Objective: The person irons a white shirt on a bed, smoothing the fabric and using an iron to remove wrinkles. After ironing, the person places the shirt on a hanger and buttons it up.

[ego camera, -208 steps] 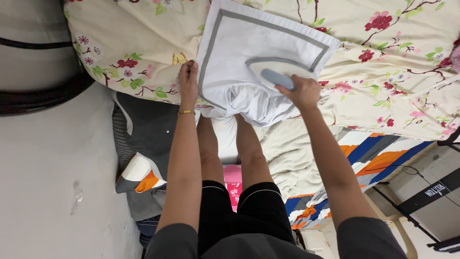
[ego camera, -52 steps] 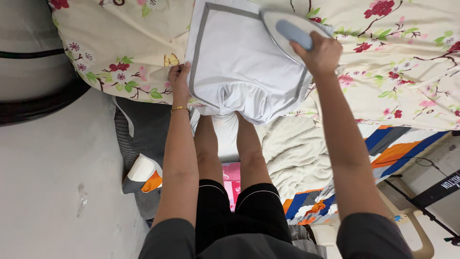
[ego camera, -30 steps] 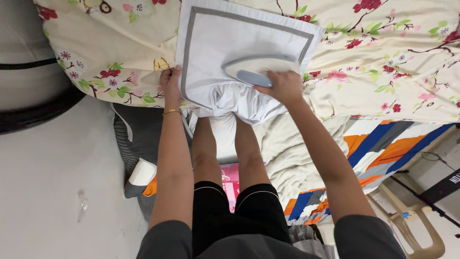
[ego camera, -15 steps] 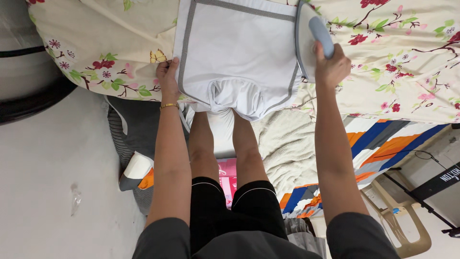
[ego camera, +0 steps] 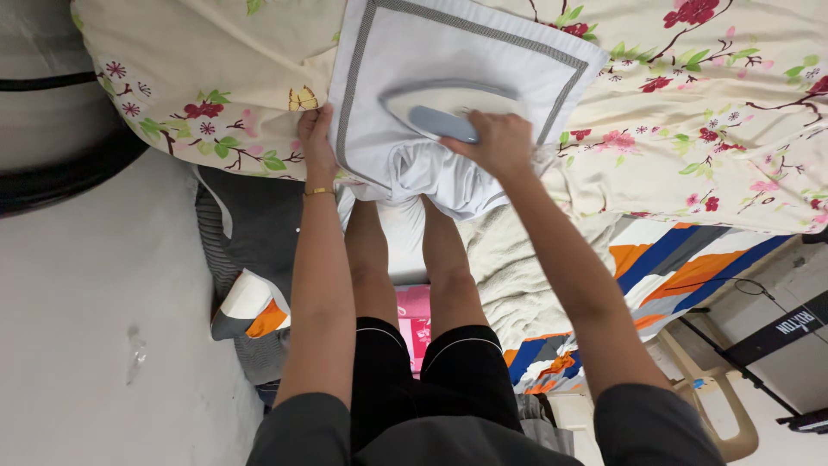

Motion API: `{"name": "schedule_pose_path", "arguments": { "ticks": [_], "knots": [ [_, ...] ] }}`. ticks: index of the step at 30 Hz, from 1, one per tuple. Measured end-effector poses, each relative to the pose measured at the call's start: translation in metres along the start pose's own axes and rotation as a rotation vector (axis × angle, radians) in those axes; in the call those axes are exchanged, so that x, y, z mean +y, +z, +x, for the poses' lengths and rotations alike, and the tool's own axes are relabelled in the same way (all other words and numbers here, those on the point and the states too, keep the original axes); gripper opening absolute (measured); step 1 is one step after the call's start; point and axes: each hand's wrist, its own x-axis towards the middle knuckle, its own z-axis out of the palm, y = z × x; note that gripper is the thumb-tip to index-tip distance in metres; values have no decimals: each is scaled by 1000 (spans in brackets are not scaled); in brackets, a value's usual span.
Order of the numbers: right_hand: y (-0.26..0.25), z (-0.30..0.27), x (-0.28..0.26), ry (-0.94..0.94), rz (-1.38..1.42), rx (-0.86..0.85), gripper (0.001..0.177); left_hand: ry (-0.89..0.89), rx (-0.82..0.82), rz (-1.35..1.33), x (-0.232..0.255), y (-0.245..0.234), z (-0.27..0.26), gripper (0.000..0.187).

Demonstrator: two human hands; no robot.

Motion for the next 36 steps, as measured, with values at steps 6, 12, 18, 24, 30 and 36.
{"name": "schedule_pose_path", "arguments": {
  "ticks": [6, 12, 18, 24, 30, 36],
  "knots": [
    [20, 64, -76, 18, 66, 179, 61, 139, -4, 245, 1, 14, -41, 14],
    [24, 95, -94, 98, 9, 260, 62, 81, -11, 472, 21, 11, -105, 17],
    [19, 84, -11, 202, -107, 277, 66, 14, 7, 475, 16, 1, -105, 21],
    [-1, 34, 105, 249, -217, 414, 67, -40, -26, 337, 13, 13, -132, 22],
    [-22, -69, 191, 528, -232, 398, 62, -216, 11, 258, -12, 18, -176, 24],
    [-47, -130, 227, 913, -111, 259, 52, -93, 118, 161, -37, 34, -199, 41]
  ]
}}
